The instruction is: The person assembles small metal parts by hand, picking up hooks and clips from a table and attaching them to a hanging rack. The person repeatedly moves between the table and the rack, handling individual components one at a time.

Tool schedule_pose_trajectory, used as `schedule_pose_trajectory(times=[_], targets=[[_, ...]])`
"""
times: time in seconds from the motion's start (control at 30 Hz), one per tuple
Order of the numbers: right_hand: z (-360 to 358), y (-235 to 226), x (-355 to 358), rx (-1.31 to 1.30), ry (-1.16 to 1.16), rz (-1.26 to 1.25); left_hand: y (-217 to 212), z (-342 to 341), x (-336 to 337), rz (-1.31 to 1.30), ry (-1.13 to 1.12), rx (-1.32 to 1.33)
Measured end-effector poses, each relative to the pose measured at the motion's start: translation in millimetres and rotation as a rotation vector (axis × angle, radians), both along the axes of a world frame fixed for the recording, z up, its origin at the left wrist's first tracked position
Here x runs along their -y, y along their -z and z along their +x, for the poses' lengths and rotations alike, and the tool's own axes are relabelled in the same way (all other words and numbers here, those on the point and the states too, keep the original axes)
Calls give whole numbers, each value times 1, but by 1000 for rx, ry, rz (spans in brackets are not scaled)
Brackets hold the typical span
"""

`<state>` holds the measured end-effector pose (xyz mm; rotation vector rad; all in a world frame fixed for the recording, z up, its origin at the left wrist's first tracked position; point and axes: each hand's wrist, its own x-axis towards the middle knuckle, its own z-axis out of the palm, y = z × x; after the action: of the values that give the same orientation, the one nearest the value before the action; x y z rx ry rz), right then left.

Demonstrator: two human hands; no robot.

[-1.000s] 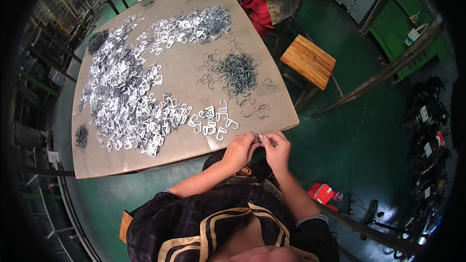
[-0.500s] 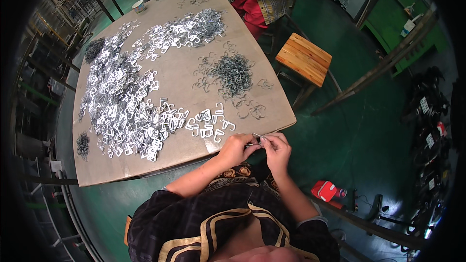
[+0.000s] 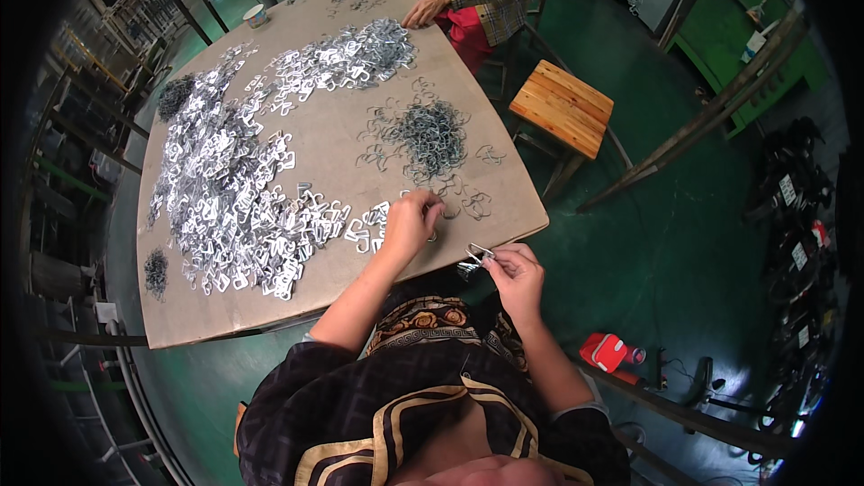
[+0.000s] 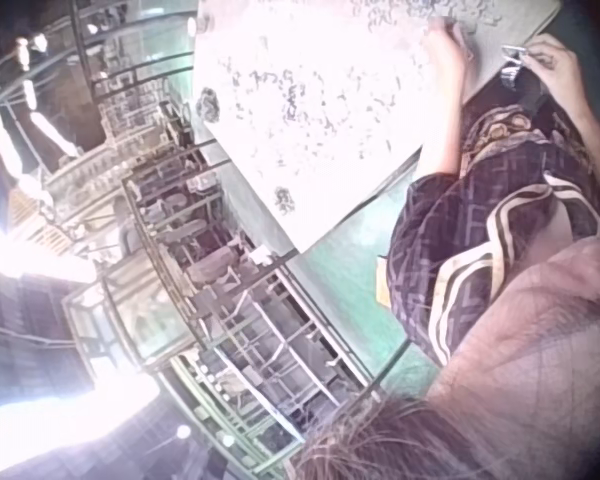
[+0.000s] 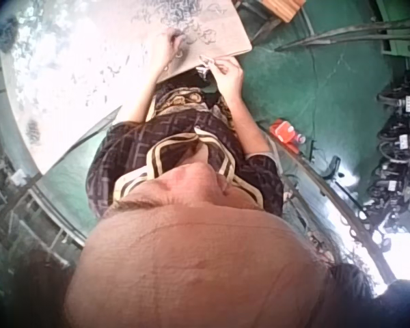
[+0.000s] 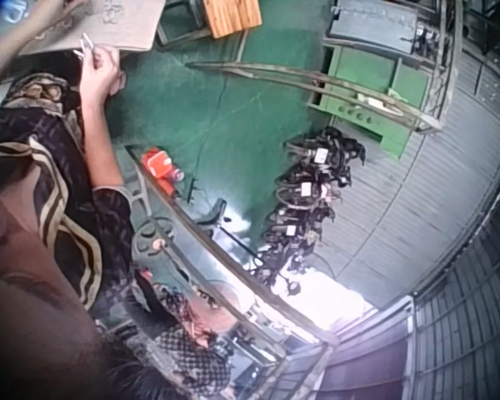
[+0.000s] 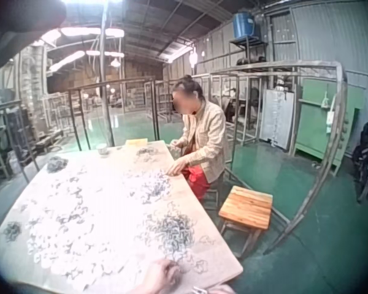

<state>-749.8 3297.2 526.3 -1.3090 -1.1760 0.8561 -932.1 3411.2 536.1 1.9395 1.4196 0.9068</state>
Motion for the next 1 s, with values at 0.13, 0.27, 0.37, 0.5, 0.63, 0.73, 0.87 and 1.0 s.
schedule_pose_trajectory(times=[0.13, 0.27, 0.37, 0.5, 0.63, 0.73, 0.87, 1.0], targets=[[-2, -3, 1, 63, 6, 19, 31, 5, -40, 217, -29, -295], [-3, -5, 0, 98, 24, 43, 41, 6, -49, 224, 14, -364], [-2, -3, 1, 126, 40, 34, 19, 1, -43, 135, 19, -195], [-9, -4, -1, 84, 52, 73, 3, -16, -25, -255, 73, 36], [-12, -3, -3, 107, 37, 75, 5, -15, -25, -70, 149, -169], [-15, -2, -3, 118, 34, 74, 11, 8, -37, 168, 140, -265], [-14, -3, -3, 130, 39, 71, 38, 39, -54, 333, 172, -506], [-9, -7, -1, 153, 62, 89, 30, 46, -58, 416, 251, -682]])
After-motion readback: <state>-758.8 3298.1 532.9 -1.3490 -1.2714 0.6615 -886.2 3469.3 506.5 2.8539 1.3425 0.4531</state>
